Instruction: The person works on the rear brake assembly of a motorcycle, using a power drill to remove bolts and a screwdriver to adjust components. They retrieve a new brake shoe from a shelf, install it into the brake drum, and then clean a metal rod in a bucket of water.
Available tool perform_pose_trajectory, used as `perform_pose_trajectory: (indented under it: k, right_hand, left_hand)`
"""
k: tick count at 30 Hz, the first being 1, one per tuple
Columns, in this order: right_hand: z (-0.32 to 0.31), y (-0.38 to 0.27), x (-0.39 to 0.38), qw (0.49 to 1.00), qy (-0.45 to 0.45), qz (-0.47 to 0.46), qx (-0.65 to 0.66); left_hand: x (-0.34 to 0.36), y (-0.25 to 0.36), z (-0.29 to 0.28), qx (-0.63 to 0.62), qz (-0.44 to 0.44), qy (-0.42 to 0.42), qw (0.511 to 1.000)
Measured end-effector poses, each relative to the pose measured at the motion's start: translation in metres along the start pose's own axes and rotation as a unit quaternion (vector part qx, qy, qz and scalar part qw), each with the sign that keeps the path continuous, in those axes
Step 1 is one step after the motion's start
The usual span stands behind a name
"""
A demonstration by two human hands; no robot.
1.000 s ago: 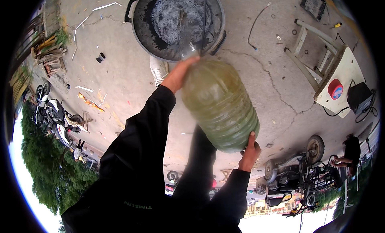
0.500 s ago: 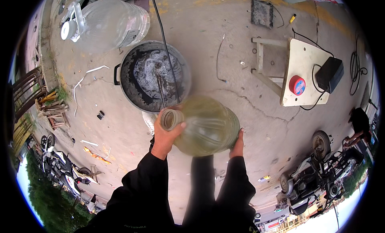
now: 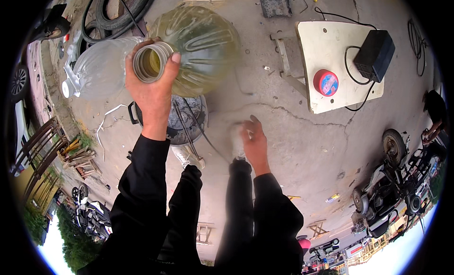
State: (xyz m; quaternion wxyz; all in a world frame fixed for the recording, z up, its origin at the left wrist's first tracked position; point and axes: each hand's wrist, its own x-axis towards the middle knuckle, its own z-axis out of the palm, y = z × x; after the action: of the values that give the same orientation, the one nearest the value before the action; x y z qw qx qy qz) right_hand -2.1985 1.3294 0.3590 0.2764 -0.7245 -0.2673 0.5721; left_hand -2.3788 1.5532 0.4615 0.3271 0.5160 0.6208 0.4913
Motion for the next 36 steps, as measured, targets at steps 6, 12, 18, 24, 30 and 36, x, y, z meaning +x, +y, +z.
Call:
perform_pose_trajectory:
  k: [6,12,18,24,30,36]
  right_hand:
    - [-0.001,0.053,-0.081,0.988,-0.01,0.149,0.035]
    - [0.063,0.07,-0.124,0.987,-0.049,0.142,0.053]
    - [0.215,0.053,-0.049,0.96,-0.167,-0.069,-0.215]
    - [0.304,0.127,0.05,0.923,-0.152,0.025,-0.352]
    - [0.329,0.118,0.072,0.922,-0.074,-0.004,-0.38]
    - [0.337,0.107,0.064,0.925,-0.107,0.031,-0.363]
  left_hand:
    - [0.084,-0.077,0.028,0.037,0.087,0.047,0.994]
    - [0.138,-0.109,-0.002,0.102,0.043,-0.007,0.994]
    - [0.034,-0.115,-0.071,0.199,0.114,-0.055,0.972]
    - [-0.136,-0.286,-0.163,0.201,-0.364,-0.153,0.897]
    - [-0.162,-0.395,-0.207,0.006,-0.61,-0.089,0.787]
    - [-0.165,-0.35,-0.236,-0.071,-0.632,-0.16,0.755]
